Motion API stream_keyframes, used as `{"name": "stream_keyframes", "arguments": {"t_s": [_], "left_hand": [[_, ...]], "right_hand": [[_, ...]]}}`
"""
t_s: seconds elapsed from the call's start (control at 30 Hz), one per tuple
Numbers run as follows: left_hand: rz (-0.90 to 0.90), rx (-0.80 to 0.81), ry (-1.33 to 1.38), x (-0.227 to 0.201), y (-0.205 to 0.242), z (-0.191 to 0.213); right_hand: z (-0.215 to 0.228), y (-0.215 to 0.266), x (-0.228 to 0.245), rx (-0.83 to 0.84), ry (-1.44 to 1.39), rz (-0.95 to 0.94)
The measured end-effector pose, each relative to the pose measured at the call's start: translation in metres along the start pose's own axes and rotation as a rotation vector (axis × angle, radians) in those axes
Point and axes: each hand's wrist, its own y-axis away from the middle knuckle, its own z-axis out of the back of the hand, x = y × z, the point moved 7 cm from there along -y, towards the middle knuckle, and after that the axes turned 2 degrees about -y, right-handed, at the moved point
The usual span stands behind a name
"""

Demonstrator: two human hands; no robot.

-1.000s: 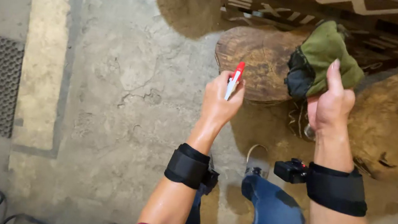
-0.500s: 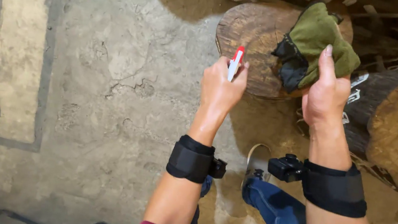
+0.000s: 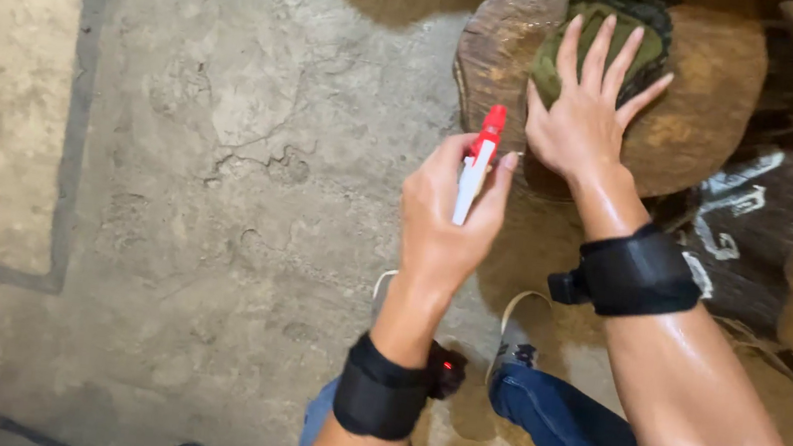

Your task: The person wipes multiple wooden furniture pieces with a green cloth. They clean a round log stool, a square table with white geometric patterns, and a small wooden block, moving between items and wiping different surfaces.

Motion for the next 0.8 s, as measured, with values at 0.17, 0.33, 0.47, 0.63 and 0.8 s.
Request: {"name": "stream_keyframes", "arguments": {"t_s": [0.17, 0.33, 0.47, 0.63, 0.8], "left_hand": [[0.046, -0.008, -0.012, 0.003, 0.001, 0.005], [0.094, 0.058, 0.014, 0.012, 0.0, 0.004], [-0.026, 0.046, -0.034, 0.015, -0.002, 0.002], [-0.067, 0.031, -0.065, 0.009, -0.005, -0.004], [0.016, 0.034, -0.019, 0.01, 0.001, -0.011]], "right_hand": [[-0.039, -0.05, 0.001, -0.074, -0.014, 0.171], [-0.046, -0.055, 0.028, 0.02, 0.061, 0.348], [-0.049, -0.035, 0.045, 0.065, 0.101, 0.585], [-0.046, -0.029, 0.045, 0.034, 0.078, 0.624], [-0.03, -0.046, 0.016, 0.026, 0.086, 0.268]]}}
